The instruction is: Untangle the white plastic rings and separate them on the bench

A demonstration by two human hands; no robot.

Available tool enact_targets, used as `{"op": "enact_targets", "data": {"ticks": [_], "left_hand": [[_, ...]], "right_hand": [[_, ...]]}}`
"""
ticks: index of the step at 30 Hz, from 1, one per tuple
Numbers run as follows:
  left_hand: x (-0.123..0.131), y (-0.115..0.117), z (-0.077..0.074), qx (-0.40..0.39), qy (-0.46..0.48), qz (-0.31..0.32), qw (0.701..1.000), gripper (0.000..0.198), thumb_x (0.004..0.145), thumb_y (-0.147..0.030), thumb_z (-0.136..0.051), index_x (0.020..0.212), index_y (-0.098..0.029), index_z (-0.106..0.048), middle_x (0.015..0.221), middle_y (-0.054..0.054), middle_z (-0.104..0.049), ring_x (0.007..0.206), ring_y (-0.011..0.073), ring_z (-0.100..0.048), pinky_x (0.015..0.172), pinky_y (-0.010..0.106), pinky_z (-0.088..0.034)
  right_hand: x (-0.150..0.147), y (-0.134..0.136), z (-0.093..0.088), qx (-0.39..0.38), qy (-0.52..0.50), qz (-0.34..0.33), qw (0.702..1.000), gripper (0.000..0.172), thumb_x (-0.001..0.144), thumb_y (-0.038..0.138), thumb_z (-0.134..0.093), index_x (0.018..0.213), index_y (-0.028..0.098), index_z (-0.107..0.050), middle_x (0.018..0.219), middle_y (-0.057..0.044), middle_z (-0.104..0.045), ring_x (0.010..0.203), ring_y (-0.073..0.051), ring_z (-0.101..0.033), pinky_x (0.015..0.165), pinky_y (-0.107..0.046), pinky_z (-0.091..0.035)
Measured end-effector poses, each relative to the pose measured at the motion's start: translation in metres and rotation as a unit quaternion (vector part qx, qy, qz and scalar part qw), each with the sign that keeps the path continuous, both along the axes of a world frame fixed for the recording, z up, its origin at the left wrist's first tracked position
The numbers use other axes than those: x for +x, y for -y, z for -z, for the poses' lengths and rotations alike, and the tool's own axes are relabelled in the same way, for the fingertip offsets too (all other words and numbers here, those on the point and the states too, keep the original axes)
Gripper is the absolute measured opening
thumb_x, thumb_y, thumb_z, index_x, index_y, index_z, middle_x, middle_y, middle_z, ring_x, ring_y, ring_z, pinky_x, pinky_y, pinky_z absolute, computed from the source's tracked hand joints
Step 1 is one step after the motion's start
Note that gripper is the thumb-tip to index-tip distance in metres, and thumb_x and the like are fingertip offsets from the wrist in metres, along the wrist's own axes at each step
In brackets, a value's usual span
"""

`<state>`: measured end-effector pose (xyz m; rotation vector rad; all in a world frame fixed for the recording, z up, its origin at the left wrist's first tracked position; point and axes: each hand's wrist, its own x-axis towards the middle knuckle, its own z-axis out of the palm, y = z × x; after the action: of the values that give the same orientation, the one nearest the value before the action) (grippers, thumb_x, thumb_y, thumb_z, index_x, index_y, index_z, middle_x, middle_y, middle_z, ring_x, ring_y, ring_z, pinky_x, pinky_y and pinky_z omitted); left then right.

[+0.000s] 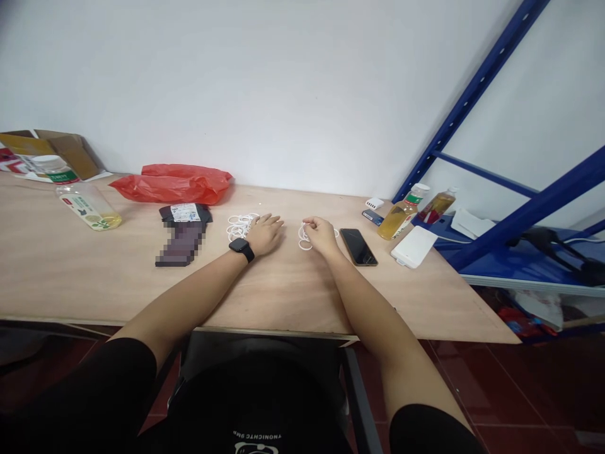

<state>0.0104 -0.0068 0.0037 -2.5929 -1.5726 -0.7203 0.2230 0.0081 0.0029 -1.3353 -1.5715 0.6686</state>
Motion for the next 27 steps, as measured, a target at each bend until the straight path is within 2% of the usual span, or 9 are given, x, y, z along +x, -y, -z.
{"op": "enact_targets", "data": {"ticks": [3,8,11,15,17,19,22,25,27], "left_hand": [[-0.003,-0.004,0.007,-0.038,-0.063,-0.003,0.997,0.028,0.094,-0.033,-0.046,0.110,-0.024,-0.067,0.131,0.010,-0.061,0.127,0.0329,-0.046,0.109,0.064,-0.021],[-0.009,-0.008,0.004,-0.026,-0.077,0.017,0.997,0.027,0.090,-0.023,-0.046,0.098,-0.023,-0.071,0.107,0.010,-0.071,0.107,0.0285,-0.058,0.106,0.058,-0.024],[-0.011,-0.009,0.000,-0.009,-0.052,0.014,0.999,0.028,0.085,-0.015,-0.048,0.094,-0.021,-0.073,0.097,0.012,-0.073,0.101,0.0277,-0.060,0.104,0.055,-0.026],[-0.007,-0.007,-0.005,-0.008,0.093,0.078,0.993,0.025,0.088,-0.020,-0.050,0.099,-0.019,-0.073,0.104,0.012,-0.073,0.102,0.0267,-0.061,0.102,0.051,-0.033],[-0.004,-0.006,-0.007,-0.063,0.218,0.149,0.962,0.025,0.089,-0.026,-0.053,0.105,-0.017,-0.071,0.107,0.012,-0.072,0.101,0.0241,-0.062,0.097,0.044,-0.041],[-0.003,-0.004,-0.008,-0.140,0.331,0.205,0.911,0.029,0.089,-0.034,-0.056,0.107,-0.014,-0.068,0.106,0.012,-0.071,0.095,0.0213,-0.064,0.090,0.039,-0.047],[-0.003,-0.002,-0.009,-0.200,0.400,0.211,0.869,0.036,0.087,-0.043,-0.060,0.105,-0.012,-0.067,0.100,0.010,-0.071,0.086,0.0181,-0.064,0.082,0.035,-0.049],[-0.003,0.003,-0.011,-0.166,0.345,0.173,0.907,0.034,0.088,-0.044,-0.060,0.100,-0.013,-0.068,0.090,0.007,-0.071,0.079,0.0163,-0.062,0.075,0.031,-0.049],[-0.002,0.008,-0.015,-0.117,0.273,0.140,0.945,0.030,0.090,-0.042,-0.056,0.093,-0.015,-0.070,0.083,0.005,-0.070,0.074,0.0159,-0.061,0.071,0.029,-0.047]], "right_hand": [[0.017,-0.006,0.003,0.008,0.111,0.035,0.993,0.029,0.077,0.025,-0.056,0.098,0.017,-0.074,0.078,-0.004,-0.072,0.067,-0.017,-0.064,0.069,-0.030,-0.051],[0.028,-0.005,-0.002,0.056,0.234,0.085,0.967,0.033,0.080,0.028,-0.059,0.107,0.018,-0.073,0.107,-0.011,-0.069,0.095,-0.026,-0.065,0.089,-0.040,-0.049],[0.020,0.001,-0.008,0.107,0.226,0.090,0.964,0.032,0.081,0.030,-0.058,0.108,0.018,-0.072,0.109,-0.012,-0.068,0.099,-0.027,-0.063,0.091,-0.041,-0.048],[0.001,0.013,-0.011,0.145,0.171,0.010,0.974,0.030,0.083,0.029,-0.058,0.107,0.018,-0.072,0.100,-0.009,-0.070,0.088,-0.022,-0.063,0.087,-0.038,-0.049],[-0.006,0.017,-0.011,0.139,0.138,-0.049,0.979,0.036,0.084,0.032,-0.059,0.115,0.019,-0.069,0.103,-0.008,-0.070,0.082,-0.020,-0.063,0.083,-0.036,-0.050],[-0.011,0.020,-0.010,0.123,0.105,-0.101,0.982,0.038,0.085,0.036,-0.059,0.117,0.019,-0.068,0.105,-0.008,-0.070,0.079,-0.019,-0.062,0.079,-0.035,-0.050],[-0.015,0.023,-0.009,0.088,0.048,-0.151,0.983,0.033,0.085,0.041,-0.059,0.108,0.020,-0.071,0.097,-0.007,-0.072,0.081,-0.019,-0.064,0.078,-0.033,-0.050],[-0.018,0.028,-0.011,0.055,0.017,-0.178,0.982,0.031,0.083,0.044,-0.062,0.099,0.020,-0.072,0.086,-0.004,-0.071,0.081,-0.018,-0.064,0.075,-0.030,-0.050],[-0.019,0.031,-0.013,0.022,0.016,-0.190,0.981,0.031,0.083,0.045,-0.061,0.097,0.020,-0.071,0.076,-0.001,-0.068,0.067,-0.015,-0.061,0.064,-0.026,-0.048]]}}
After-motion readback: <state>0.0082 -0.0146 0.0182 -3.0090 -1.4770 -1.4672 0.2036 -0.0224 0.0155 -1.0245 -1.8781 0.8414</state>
